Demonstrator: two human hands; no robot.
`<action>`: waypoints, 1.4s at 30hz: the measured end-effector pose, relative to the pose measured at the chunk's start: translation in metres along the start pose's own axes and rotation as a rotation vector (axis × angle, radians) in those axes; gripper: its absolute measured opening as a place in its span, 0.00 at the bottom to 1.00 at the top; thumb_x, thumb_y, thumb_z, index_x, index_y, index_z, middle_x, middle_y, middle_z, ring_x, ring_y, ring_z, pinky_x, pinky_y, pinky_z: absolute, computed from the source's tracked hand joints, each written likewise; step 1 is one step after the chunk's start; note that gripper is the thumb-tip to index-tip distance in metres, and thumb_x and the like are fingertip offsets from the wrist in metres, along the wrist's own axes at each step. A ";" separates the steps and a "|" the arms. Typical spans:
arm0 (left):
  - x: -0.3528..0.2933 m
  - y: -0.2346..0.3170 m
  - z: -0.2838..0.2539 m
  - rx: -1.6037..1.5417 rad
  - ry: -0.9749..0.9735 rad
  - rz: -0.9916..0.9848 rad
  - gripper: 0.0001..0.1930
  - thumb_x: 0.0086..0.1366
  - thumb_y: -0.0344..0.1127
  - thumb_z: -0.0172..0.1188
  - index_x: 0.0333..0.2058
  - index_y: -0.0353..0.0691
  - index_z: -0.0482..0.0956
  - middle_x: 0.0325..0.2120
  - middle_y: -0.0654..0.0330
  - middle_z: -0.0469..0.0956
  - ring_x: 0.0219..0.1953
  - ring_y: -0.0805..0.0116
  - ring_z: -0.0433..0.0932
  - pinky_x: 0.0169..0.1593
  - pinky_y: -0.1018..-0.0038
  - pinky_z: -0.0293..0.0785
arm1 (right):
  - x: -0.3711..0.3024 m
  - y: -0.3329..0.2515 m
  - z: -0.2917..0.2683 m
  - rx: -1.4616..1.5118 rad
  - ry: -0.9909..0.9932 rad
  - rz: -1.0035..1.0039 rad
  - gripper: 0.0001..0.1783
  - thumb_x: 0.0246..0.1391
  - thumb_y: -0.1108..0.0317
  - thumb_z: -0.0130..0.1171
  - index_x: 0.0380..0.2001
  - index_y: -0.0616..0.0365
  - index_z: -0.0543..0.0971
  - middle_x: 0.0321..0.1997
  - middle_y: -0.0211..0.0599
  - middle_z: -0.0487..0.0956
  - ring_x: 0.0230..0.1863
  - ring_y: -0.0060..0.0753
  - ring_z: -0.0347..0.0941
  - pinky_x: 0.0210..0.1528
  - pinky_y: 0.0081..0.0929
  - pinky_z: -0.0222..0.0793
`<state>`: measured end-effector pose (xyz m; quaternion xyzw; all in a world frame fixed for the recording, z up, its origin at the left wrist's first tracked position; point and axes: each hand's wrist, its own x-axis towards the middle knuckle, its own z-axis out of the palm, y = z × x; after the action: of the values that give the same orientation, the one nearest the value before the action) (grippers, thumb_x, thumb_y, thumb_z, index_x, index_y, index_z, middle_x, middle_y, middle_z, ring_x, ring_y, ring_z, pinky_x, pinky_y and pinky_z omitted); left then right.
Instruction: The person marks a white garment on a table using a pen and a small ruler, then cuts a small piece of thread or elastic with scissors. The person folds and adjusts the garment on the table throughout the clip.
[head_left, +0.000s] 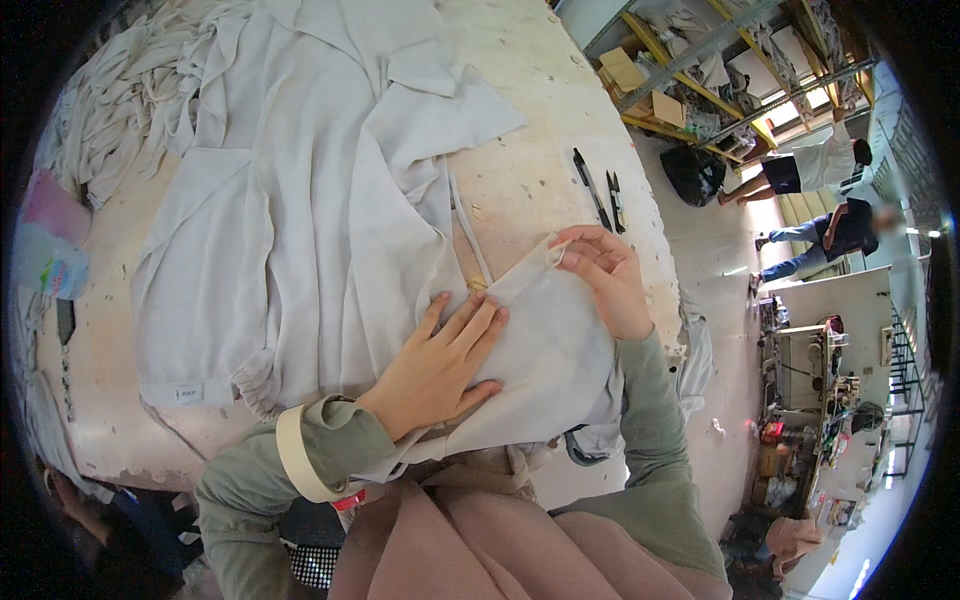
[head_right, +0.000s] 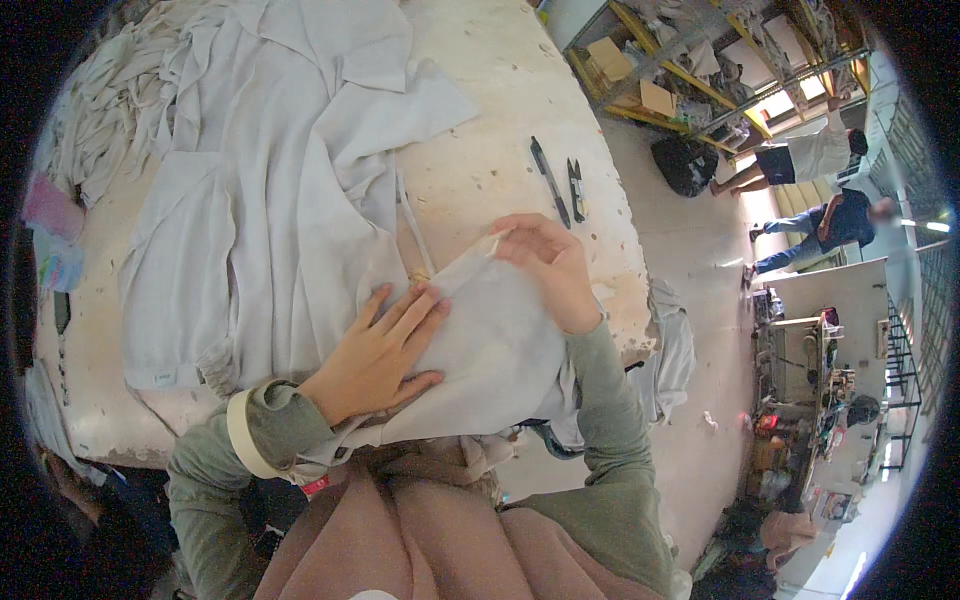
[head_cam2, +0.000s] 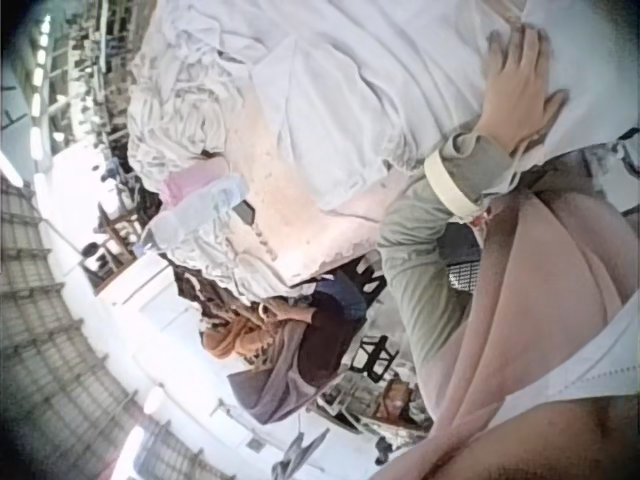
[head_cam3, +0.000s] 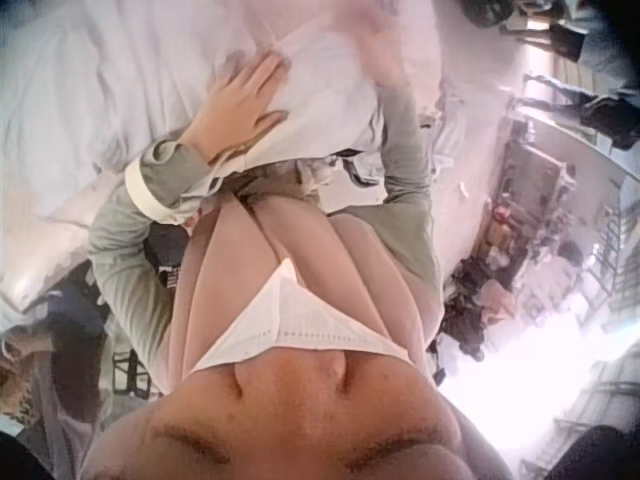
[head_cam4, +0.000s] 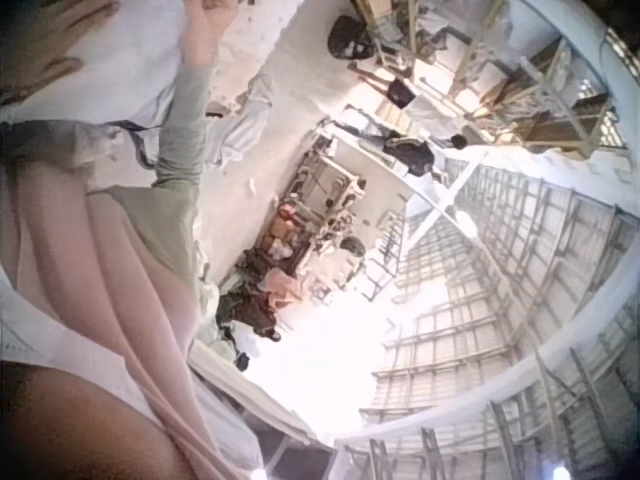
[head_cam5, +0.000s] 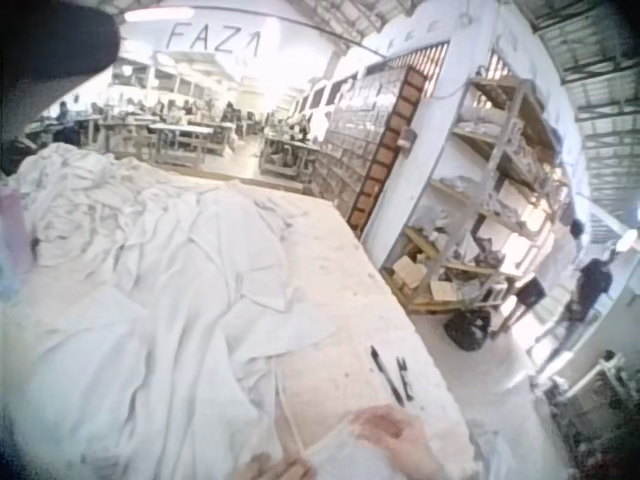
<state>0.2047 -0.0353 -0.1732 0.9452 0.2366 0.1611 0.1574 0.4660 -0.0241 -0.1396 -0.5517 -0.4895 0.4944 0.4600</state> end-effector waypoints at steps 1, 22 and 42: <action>0.001 0.000 -0.001 0.002 0.003 0.002 0.38 0.61 0.54 0.53 0.61 0.30 0.59 0.59 0.46 0.60 0.64 0.53 0.57 0.65 0.52 0.50 | -0.004 -0.007 0.004 0.027 -0.029 0.060 0.15 0.53 0.75 0.60 0.45 0.61 0.75 0.46 0.34 0.77 0.46 0.24 0.72 0.47 0.23 0.68; 0.007 -0.006 -0.008 -0.154 0.094 -0.049 0.42 0.50 0.54 0.64 0.56 0.27 0.63 0.52 0.44 0.65 0.55 0.53 0.65 0.62 0.54 0.54 | -0.010 0.011 0.045 -0.404 -0.089 -0.075 0.24 0.47 0.78 0.65 0.49 0.63 0.72 0.49 0.31 0.73 0.45 0.20 0.70 0.46 0.19 0.70; 0.000 -0.003 -0.003 0.169 0.047 0.035 0.38 0.61 0.60 0.50 0.57 0.29 0.63 0.60 0.44 0.60 0.60 0.54 0.62 0.63 0.51 0.53 | 0.052 0.019 -0.001 -1.047 0.445 -0.224 0.17 0.55 0.60 0.58 0.44 0.57 0.75 0.39 0.38 0.74 0.44 0.42 0.71 0.44 0.37 0.65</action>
<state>0.2029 -0.0325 -0.1717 0.9550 0.2363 0.1656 0.0687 0.4703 0.0258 -0.1629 -0.7410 -0.6159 0.0070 0.2673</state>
